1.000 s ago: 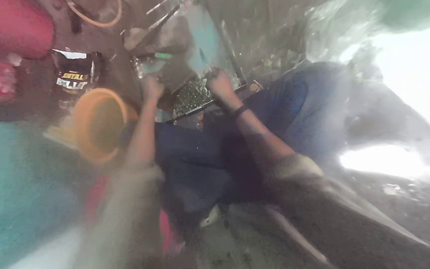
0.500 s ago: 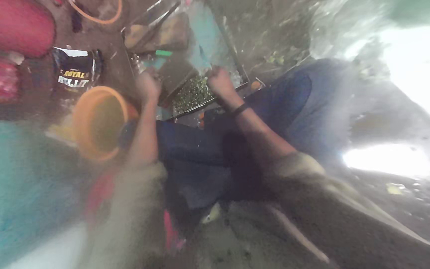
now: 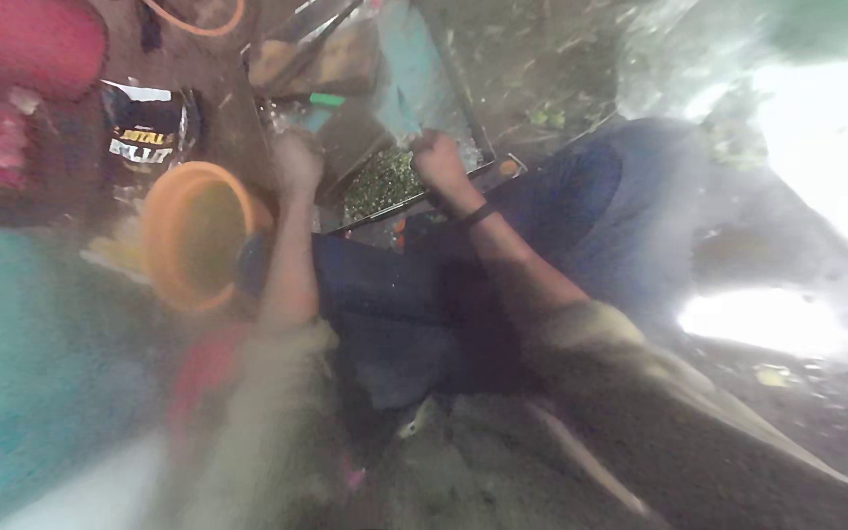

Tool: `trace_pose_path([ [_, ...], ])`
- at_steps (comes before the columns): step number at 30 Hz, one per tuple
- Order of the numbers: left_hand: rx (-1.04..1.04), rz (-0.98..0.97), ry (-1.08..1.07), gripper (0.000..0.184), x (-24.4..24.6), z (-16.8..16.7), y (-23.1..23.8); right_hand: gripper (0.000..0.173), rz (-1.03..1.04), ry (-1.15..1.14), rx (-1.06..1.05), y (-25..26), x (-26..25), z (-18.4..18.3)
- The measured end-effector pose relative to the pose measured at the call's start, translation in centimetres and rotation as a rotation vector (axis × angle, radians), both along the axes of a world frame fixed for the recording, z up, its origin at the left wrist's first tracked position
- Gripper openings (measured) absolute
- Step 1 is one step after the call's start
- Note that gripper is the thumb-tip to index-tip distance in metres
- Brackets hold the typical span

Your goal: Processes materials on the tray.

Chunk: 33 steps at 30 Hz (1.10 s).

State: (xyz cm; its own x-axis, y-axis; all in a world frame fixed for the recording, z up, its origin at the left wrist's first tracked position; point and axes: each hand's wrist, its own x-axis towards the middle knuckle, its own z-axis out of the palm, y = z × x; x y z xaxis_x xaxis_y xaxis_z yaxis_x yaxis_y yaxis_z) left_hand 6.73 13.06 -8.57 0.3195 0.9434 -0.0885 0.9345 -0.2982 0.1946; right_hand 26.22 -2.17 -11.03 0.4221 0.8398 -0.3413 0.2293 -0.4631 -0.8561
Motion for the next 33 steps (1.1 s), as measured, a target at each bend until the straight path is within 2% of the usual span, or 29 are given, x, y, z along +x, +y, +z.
trace_pose_path([
  [3,-0.010,-0.038,0.133,0.032,1.0,-0.8,-0.4,0.037,0.003,-0.007,-0.014,0.0,0.1,0.2],
  [6,0.000,-0.072,0.165,0.037,1.8,-1.5,-0.9,0.035,0.018,-0.023,-0.025,0.0,-0.2,0.2],
  [8,-0.012,-0.078,0.176,0.033,2.5,-1.5,-1.4,0.027,0.027,-0.048,-0.039,-0.2,-0.6,0.0],
  [11,-0.038,-0.090,0.163,0.028,3.2,-1.3,-1.8,0.026,0.091,-0.134,-0.077,-0.3,-1.3,-1.1],
  [13,-0.021,-0.061,0.103,0.034,3.1,-1.4,-1.4,0.027,0.131,-0.169,-0.107,-0.2,-1.8,-1.5],
  [16,0.012,0.046,-0.132,0.049,1.7,-0.3,-0.4,0.033,0.173,-0.225,-0.121,-0.2,-2.4,-1.8],
  [19,-0.087,0.250,-0.271,0.039,-0.4,1.5,0.5,0.031,0.175,-0.218,-0.111,-0.3,-2.6,-2.0],
  [21,-0.125,0.323,-0.213,0.035,-1.3,1.7,0.7,0.034,0.173,-0.210,-0.108,-0.5,-2.5,-2.3],
  [25,-0.193,0.193,-0.063,0.035,-0.4,0.9,0.7,0.031,0.175,-0.184,-0.092,-0.2,-2.7,-2.3],
  [29,-0.189,0.173,0.073,0.037,1.3,0.8,-0.6,0.030,0.164,-0.205,-0.105,-0.2,-2.6,-1.8],
  [33,-0.170,0.206,0.078,0.049,1.6,0.8,-0.9,0.034,0.160,-0.197,-0.102,0.0,-2.4,-1.4],
])
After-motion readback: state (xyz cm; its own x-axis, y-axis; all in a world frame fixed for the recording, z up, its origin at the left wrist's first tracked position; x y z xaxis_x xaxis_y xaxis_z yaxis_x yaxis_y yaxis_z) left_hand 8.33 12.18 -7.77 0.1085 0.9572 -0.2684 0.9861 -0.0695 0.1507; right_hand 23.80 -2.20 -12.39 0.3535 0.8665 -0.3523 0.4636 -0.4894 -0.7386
